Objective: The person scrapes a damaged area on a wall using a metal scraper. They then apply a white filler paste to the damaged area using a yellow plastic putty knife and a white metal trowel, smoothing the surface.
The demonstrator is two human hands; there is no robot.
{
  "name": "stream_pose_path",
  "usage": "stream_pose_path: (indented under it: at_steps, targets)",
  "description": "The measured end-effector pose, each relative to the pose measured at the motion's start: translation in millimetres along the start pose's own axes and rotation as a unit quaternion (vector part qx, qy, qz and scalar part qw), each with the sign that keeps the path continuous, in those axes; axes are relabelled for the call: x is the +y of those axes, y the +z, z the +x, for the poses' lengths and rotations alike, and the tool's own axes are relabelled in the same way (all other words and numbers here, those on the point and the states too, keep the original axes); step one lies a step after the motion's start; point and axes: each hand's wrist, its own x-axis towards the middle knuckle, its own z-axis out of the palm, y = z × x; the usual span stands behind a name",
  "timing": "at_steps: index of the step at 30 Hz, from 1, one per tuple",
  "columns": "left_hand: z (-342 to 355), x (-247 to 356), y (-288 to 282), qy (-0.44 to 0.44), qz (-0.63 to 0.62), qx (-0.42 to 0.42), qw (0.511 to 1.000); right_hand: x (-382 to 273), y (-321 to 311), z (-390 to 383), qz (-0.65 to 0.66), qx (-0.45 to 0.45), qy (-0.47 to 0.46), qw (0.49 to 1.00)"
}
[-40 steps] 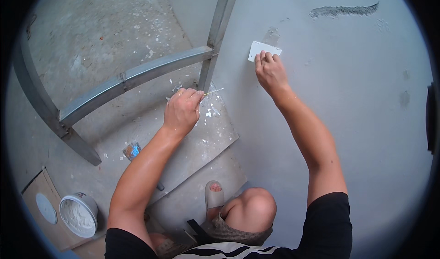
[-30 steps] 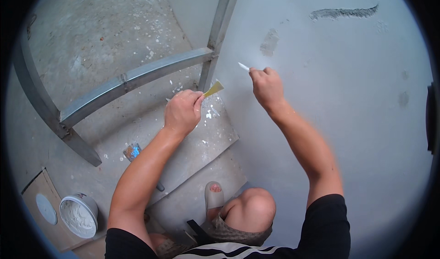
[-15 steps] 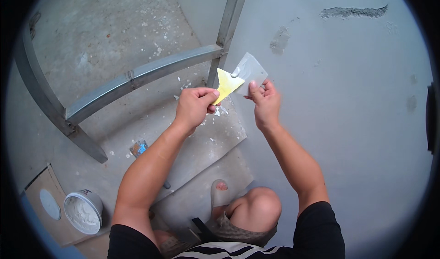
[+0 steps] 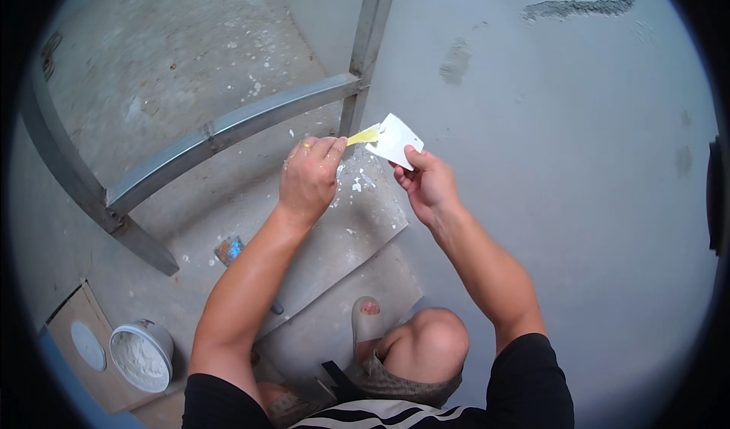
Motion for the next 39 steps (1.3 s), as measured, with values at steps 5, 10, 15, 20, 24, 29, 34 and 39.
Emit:
stream_pose_path:
  at_steps: [5, 10, 15, 20, 24, 29, 34, 39]
  targets:
    - [-6, -7, 4, -0.031, -0.005, -0.010, 0.999, -39, -7, 12, -0.113, 0.029, -0.155, 0.981]
    - [-12, -6, 9, -0.052, -0.030, -0.015, 0.998, -135, -18, 53, -0.558, 0.200, -0.572, 0.567]
    - [-9, 0, 12, -0.045, -0.044, -0.009, 0.998, -179, 1, 83, -0.753, 0.192, -0.586, 0.232]
    - [-9, 0, 9, -0.055, -0.039, -0.019, 0.998, -166, 17, 94, -0.798, 0.144, -0.577, 0.102]
    - [-10, -1, 9, -0.065, -0.049, -0.014, 0.997, -147, 25, 106, -0.819, 0.139, -0.546, 0.108]
    - [-5, 3, 6, -0.095, -0.106, 0.004, 0.990, -125, 4, 121, -0.808, 0.138, -0.570, 0.051]
    - [6, 13, -4, -0.141, -0.137, 0.004, 0.980, -101, -11, 121, -0.812, 0.113, -0.571, 0.045]
    - [7, 19, -6, -0.138, -0.141, 0.000, 0.980, -87, -15, 117, -0.838, 0.080, -0.540, 0.020]
